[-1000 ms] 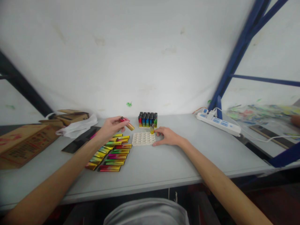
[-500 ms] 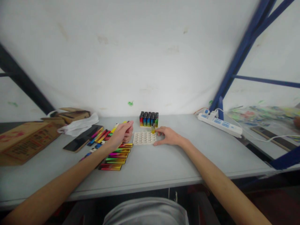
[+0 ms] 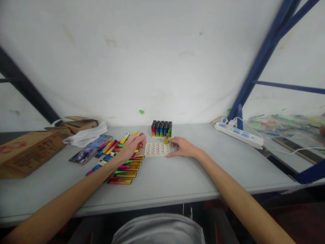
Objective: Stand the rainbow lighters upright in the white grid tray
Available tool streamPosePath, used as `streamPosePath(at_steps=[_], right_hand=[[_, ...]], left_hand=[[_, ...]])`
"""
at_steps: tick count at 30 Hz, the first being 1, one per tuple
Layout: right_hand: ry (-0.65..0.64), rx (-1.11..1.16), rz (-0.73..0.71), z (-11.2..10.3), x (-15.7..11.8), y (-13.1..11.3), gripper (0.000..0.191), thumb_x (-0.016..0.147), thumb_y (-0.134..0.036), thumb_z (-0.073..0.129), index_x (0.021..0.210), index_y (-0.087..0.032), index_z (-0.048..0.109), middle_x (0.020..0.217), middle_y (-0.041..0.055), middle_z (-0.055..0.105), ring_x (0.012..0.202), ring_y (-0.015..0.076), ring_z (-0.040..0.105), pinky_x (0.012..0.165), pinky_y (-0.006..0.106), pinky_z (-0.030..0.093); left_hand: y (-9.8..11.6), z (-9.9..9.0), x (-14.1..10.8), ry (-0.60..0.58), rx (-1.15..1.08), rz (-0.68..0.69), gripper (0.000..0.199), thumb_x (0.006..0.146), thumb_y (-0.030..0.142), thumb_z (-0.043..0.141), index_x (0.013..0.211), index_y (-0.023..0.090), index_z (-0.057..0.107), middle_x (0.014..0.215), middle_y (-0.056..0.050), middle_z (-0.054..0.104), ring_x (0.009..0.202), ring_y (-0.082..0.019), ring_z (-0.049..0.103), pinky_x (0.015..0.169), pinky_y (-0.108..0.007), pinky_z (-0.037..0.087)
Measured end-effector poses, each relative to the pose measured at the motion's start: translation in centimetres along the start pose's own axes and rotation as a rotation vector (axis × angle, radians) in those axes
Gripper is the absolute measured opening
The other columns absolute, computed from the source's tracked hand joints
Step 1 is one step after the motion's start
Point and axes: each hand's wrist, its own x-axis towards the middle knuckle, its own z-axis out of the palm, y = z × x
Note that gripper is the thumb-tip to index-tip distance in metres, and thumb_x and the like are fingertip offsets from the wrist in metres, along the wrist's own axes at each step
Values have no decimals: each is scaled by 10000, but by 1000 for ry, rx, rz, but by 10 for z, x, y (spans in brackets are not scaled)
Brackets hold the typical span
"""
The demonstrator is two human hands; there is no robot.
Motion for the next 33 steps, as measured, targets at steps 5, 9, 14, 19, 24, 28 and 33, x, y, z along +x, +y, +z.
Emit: streamPosePath(at_steps=[5, 9, 14, 19, 24, 28, 33], right_hand=[[3, -4, -10, 0, 0, -1, 619, 764, -608, 806, 1164, -151, 684, 931, 57, 634, 827, 210, 584, 746, 312, 458], [3, -3, -13, 0, 0, -2, 620, 767, -614, 800, 1157, -146, 683, 930, 58, 634, 827, 210, 586, 756, 312, 459], [-1, -15, -1, 0, 0, -2, 639, 761, -625, 798, 1169, -147, 686, 945, 68, 647, 841, 218, 594, 768, 316, 465], [4, -30, 10, 0, 0, -3, 636, 760, -618, 802, 1175, -149, 690, 949, 73, 661, 835, 222, 601, 766, 320, 468], [18, -22, 12, 2, 0, 0, 694, 748, -586, 827, 1273, -162, 670, 957, 71, 663, 842, 228, 605, 778, 331, 475], [21, -32, 0, 3, 1, 1, 718, 762, -605, 810, 1316, -177, 647, 953, 64, 653, 849, 227, 602, 778, 328, 473], [29, -28, -10, 5, 2, 4, 708, 759, -620, 806, 1282, -167, 656, 941, 61, 644, 832, 219, 586, 766, 322, 458]], left_hand=[[-4, 4, -1, -89, -74, -42, 420, 876, 579, 620, 780, 215, 432, 616, 71, 396, 457, -66, 327, 399, -180, 234], [-9, 8, -4, -91, -64, -36, 388, 939, 627, 529, 944, 256, 416, 624, 103, 374, 418, -67, 256, 383, -177, 234], [-10, 10, 0, -60, 129, 133, 392, 987, 580, 474, 898, 209, 566, 631, 50, 481, 521, -108, 478, 530, -234, 435], [-3, 17, 12, -51, 229, 311, 322, 904, 462, 663, 812, 165, 745, 816, -53, 671, 771, -175, 613, 729, -282, 506], [1, 26, 30, -55, 267, 334, 261, 841, 422, 750, 932, 183, 803, 939, -85, 766, 856, -224, 680, 814, -330, 539], [-4, 33, 44, -41, 403, 407, 209, 845, 381, 751, 934, 205, 819, 932, -87, 788, 857, -241, 690, 823, -340, 525], [-10, 39, 49, -70, 427, 435, 243, 871, 400, 716, 969, 198, 810, 946, -91, 789, 844, -242, 695, 795, -325, 518]])
